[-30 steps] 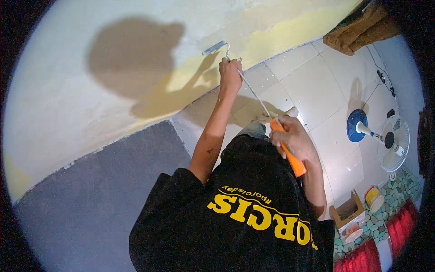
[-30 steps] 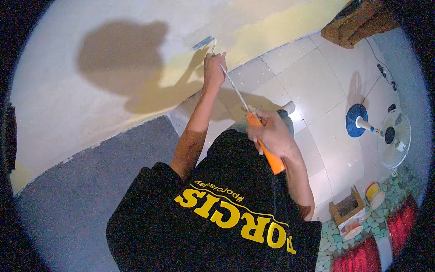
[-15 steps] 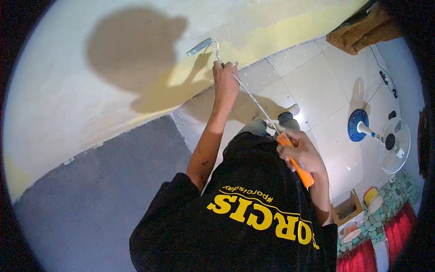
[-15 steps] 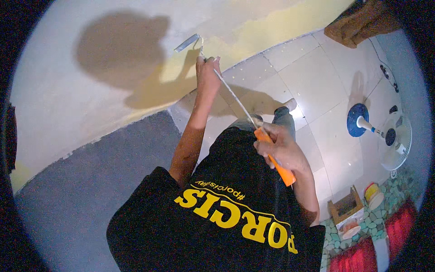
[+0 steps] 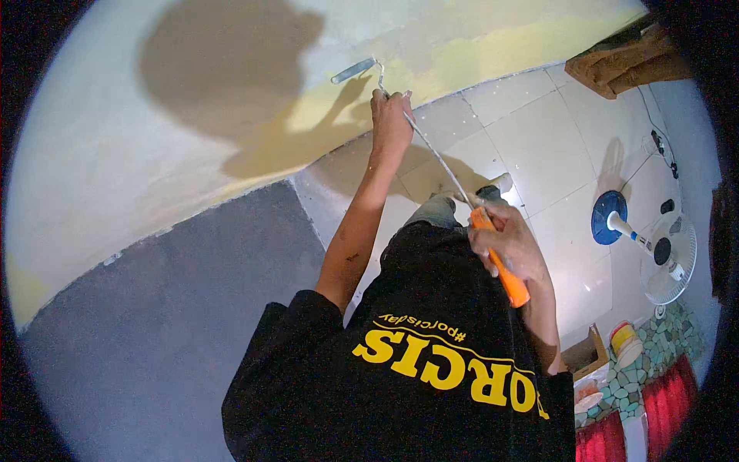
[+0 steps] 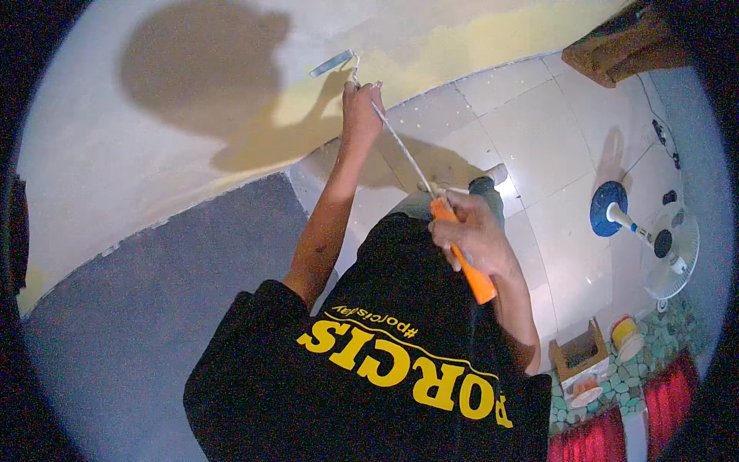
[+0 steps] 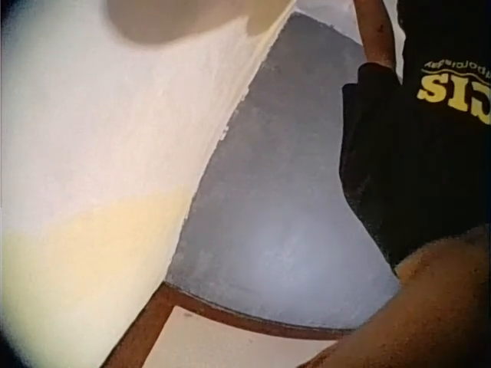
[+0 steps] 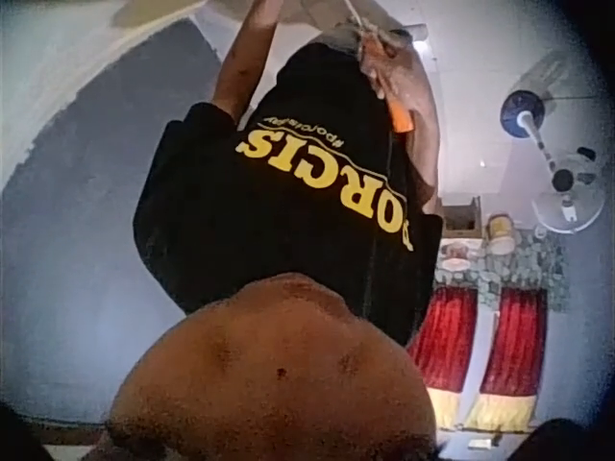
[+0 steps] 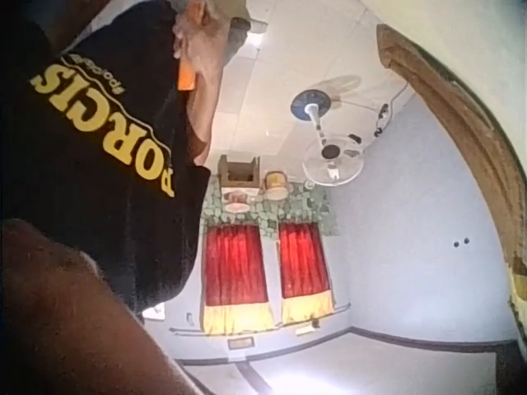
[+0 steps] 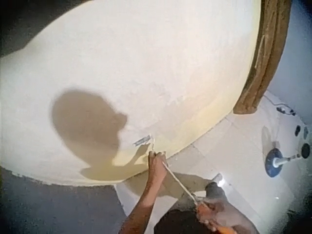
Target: Apply yellow paint to a wall using a roller.
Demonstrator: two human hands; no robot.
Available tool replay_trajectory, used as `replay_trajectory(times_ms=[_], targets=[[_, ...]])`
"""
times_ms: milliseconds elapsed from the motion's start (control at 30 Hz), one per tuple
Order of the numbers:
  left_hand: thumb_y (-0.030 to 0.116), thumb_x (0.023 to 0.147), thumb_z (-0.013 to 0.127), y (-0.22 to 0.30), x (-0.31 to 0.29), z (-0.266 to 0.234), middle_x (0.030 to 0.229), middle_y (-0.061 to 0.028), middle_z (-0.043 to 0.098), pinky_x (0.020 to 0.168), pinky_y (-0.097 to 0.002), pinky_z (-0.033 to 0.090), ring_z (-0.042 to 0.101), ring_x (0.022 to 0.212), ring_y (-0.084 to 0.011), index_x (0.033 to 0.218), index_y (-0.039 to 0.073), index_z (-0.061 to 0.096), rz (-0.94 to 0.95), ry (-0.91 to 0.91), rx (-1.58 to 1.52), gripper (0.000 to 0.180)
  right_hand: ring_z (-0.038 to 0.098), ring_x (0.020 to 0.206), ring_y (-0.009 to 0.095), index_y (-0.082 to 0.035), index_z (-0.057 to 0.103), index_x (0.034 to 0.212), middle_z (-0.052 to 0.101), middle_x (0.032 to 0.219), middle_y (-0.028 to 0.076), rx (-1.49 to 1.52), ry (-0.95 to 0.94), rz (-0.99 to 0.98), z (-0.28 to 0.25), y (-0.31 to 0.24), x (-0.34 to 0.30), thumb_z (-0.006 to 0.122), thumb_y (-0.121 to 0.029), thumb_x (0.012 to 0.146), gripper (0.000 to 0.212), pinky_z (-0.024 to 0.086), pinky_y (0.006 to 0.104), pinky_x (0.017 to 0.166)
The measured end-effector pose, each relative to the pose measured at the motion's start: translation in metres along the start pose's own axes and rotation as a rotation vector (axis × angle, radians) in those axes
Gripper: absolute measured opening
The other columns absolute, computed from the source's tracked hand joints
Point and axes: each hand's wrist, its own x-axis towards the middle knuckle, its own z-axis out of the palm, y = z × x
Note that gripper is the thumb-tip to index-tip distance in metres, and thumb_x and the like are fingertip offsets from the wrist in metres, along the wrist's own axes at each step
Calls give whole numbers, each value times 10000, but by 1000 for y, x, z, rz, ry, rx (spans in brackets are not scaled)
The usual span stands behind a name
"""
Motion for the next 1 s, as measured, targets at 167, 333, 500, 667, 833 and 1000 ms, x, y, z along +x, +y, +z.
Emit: replay_trajectory(times_ms=[167, 333, 500, 667, 833, 1000], targets=[[117, 931, 551, 0, 1, 0, 864, -276, 520, 816, -495, 408, 501, 887, -405, 700, -43, 638, -58, 25, -20, 293, 508, 423, 97, 14, 572, 895, 533, 629, 23, 22, -41, 32, 7, -2, 9, 628, -27, 828, 97, 392, 235, 363], [120, 932, 551, -5, 1, 0, 890, -295, 533, 816, -503, 410, 507, 875, -412, 729, -52, 649, -66, -10, -35, 283, 501, 427, 94, 15, 593, 968, 521, 638, 19, 14, -67, 52, 9, -4, 16, 606, -26, 841, 134, 381, 240, 365], [129, 932, 562, -12, -6, 11, 949, -304, 551, 818, -514, 424, 523, 885, -420, 807, -59, 653, -37, 18, -18, 244, 467, 428, 89, -19, 550, 1327, 502, 644, 5, -16, -47, 74, 3, 8, 19, 589, -19, 844, 485, 387, 235, 374], [152, 908, 606, -2, -17, 36, 937, -309, 547, 833, -526, 435, 540, 909, -441, 799, -65, 653, -15, -5, -37, 248, 472, 436, 88, -24, 527, 1360, 507, 651, 2, 37, -2, 117, 0, 19, 1, 582, -18, 847, 516, 395, 232, 374], [214, 926, 593, 8, 11, 61, 888, -291, 558, 801, -511, 466, 565, 871, -437, 824, -53, 672, 131, 56, -22, 297, 451, 414, 101, 40, 557, 1191, 508, 659, 27, 28, 81, 33, -5, 8, 7, 581, 18, 774, 418, 388, 215, 350], [191, 910, 606, 20, 40, 46, 879, -272, 571, 784, -511, 463, 573, 873, -416, 780, -52, 673, 17, -32, 62, 283, 450, 420, 101, 64, 571, 1158, 515, 651, 35, -80, 88, -12, -5, -25, 17, 572, 12, 755, 406, 383, 221, 356]])
